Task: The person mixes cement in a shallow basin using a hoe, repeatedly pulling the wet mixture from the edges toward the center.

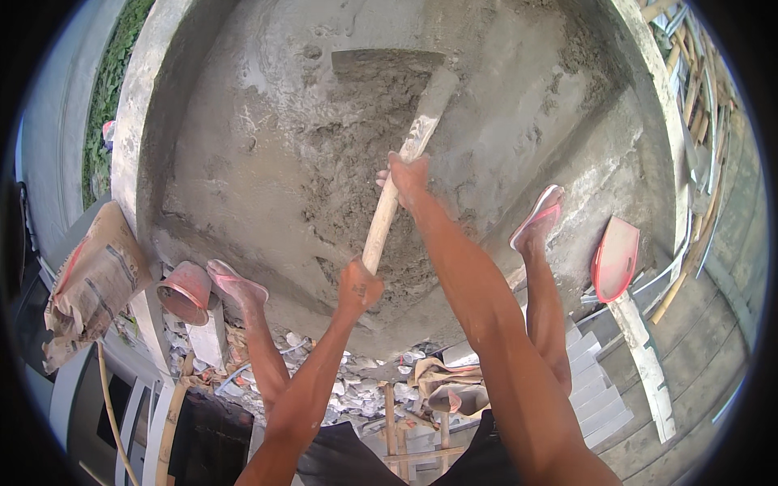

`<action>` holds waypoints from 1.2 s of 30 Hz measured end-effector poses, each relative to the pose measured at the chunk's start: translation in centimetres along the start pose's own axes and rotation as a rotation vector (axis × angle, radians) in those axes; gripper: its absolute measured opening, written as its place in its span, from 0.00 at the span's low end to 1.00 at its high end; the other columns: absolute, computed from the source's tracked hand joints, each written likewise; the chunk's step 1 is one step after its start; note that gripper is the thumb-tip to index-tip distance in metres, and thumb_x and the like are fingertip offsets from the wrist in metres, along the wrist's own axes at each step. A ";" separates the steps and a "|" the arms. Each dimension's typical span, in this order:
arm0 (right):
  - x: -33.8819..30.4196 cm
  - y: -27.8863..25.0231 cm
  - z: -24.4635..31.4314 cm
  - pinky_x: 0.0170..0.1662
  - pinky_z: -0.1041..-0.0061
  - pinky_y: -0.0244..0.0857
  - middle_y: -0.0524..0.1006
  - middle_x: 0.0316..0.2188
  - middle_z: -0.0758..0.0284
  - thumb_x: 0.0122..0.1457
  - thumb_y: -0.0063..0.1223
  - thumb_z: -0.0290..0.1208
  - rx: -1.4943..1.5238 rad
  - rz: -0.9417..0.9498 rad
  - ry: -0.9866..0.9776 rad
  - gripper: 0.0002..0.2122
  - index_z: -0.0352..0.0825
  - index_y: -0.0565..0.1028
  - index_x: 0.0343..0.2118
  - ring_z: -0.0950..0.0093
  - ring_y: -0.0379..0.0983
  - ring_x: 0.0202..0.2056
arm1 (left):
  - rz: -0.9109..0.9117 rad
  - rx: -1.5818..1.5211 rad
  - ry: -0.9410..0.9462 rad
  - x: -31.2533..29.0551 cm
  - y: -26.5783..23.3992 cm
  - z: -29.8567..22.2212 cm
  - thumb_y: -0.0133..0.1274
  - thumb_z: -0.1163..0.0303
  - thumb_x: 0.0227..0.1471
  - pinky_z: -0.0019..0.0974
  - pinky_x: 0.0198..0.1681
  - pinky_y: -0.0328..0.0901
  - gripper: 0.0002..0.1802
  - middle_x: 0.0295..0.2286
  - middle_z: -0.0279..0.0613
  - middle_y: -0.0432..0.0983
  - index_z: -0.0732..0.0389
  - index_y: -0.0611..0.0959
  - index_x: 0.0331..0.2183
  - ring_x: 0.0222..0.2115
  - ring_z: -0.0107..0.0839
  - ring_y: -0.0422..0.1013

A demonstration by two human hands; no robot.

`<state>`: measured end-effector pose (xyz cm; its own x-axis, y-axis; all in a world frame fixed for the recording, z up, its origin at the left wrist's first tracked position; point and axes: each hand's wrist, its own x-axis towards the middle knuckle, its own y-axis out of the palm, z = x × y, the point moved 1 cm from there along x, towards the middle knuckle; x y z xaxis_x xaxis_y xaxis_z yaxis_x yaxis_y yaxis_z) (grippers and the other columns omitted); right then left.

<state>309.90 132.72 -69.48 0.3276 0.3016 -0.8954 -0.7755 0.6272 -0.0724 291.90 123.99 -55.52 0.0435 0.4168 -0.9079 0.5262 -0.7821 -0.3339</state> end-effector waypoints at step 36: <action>4.4 20.4 12.0 0.21 0.65 0.73 0.72 0.21 0.58 0.56 0.55 0.22 -0.178 0.170 -0.189 0.11 0.19 0.69 0.36 0.68 0.73 0.19 | -0.286 -0.367 0.084 9.3 -12.1 -3.5 0.58 0.74 0.44 0.49 0.36 0.74 0.16 0.32 0.65 0.80 0.73 0.80 0.37 0.36 0.55 0.80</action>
<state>301.94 155.44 -69.62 0.2666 0.5300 -0.8050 -0.9046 0.4258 -0.0192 288.96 138.96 -59.05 -0.0864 0.6396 -0.7638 0.7915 -0.4215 -0.4425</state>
